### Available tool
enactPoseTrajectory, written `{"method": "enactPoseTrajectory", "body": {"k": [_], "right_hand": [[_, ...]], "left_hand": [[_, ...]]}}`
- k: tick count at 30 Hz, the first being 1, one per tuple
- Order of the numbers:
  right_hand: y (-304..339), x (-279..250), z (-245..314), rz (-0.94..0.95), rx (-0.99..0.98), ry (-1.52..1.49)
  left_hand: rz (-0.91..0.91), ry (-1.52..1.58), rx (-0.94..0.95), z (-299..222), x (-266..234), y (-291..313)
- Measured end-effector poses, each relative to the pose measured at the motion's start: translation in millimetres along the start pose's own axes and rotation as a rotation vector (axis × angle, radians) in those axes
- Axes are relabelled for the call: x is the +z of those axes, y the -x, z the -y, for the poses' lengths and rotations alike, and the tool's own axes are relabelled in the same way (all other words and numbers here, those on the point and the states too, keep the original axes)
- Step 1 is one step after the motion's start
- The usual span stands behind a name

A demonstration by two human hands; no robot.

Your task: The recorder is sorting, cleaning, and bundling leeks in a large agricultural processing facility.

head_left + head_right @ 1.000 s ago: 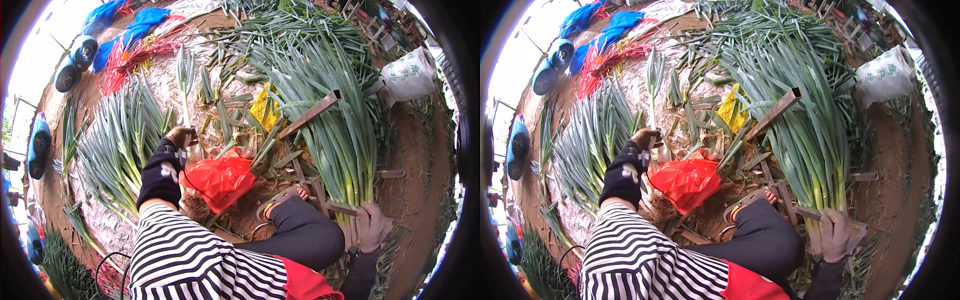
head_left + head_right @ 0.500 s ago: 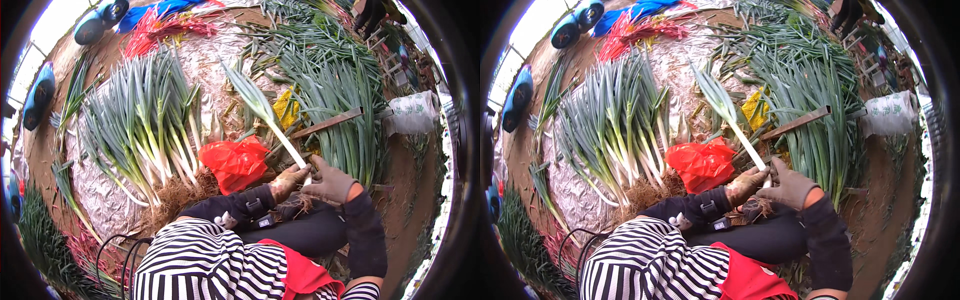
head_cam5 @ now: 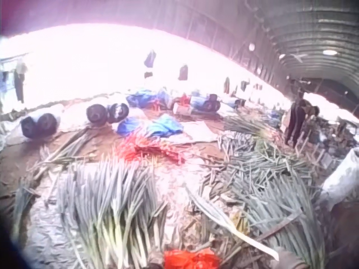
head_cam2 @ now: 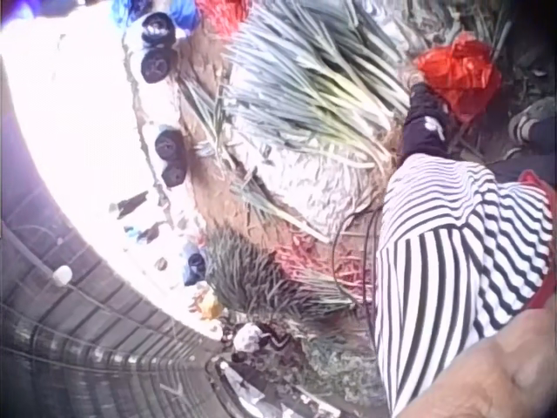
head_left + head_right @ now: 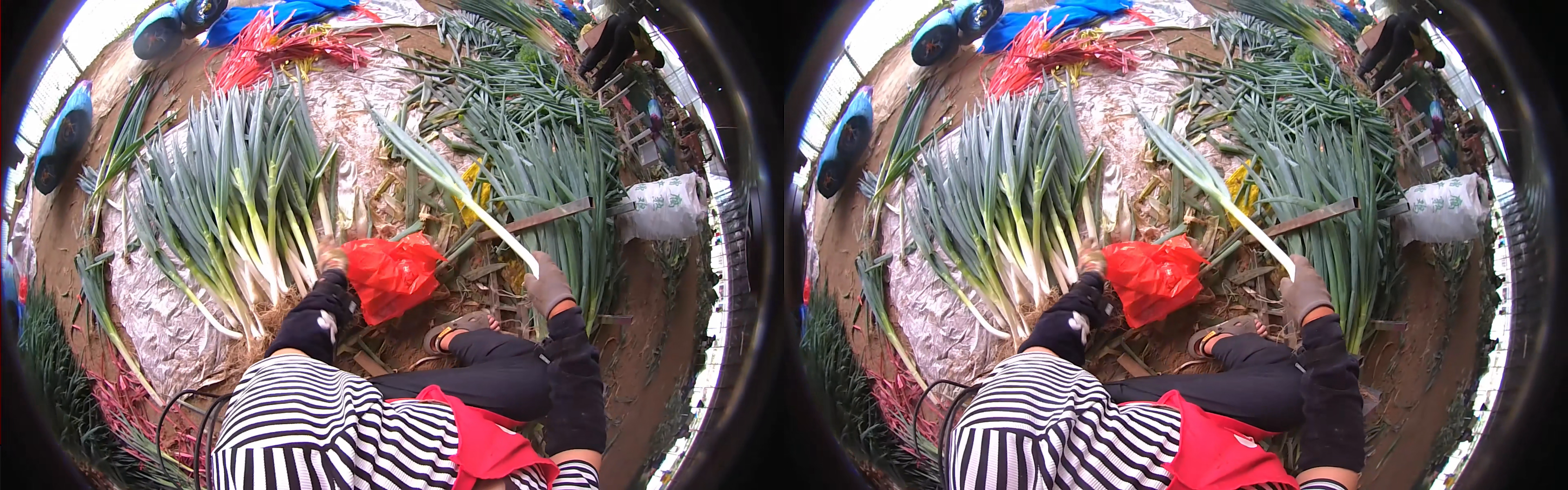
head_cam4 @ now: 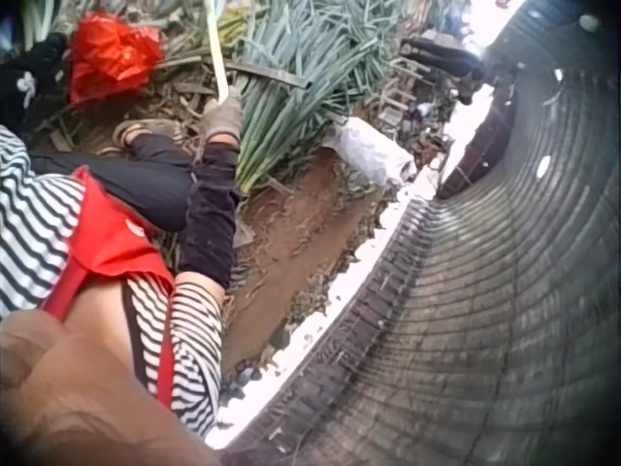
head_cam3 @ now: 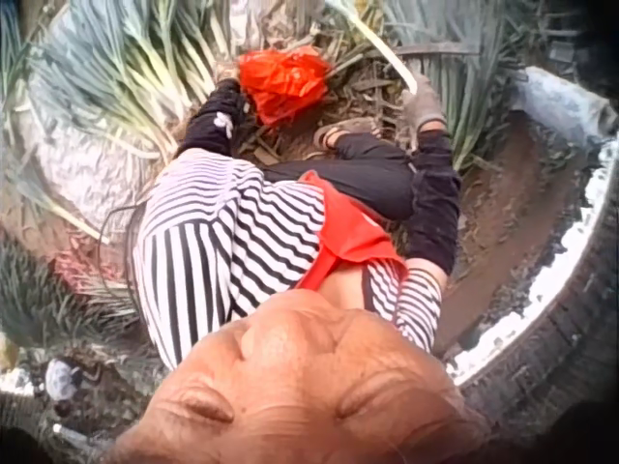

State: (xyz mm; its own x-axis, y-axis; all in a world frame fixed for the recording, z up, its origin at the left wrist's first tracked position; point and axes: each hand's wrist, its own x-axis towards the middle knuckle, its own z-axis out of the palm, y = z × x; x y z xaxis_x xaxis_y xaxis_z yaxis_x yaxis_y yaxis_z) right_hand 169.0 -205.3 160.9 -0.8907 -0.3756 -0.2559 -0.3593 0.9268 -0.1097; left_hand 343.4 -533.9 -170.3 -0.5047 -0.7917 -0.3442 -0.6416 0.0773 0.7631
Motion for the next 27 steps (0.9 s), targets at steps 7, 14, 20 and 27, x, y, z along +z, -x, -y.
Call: {"method": "enactPoseTrajectory", "body": {"k": [7, 14, 20, 27], "right_hand": [[4, 2, -3, 0.16, -0.064, -0.017], [9, 0, -8, 0.166, -0.039, 0.006], [3, -3, -6, 0.17, -0.036, -0.071], [-8, 8, -22, 0.212, -0.11, -0.1]], "left_hand": [[0.169, -0.648, -0.081, 39, 8, -16], [0.323, -0.738, -0.092, -9, -10, -5], [0.322, -0.287, -0.26, 5, -83, -28], [0.779, 1.242, -0.355, -54, -65, 18]]}}
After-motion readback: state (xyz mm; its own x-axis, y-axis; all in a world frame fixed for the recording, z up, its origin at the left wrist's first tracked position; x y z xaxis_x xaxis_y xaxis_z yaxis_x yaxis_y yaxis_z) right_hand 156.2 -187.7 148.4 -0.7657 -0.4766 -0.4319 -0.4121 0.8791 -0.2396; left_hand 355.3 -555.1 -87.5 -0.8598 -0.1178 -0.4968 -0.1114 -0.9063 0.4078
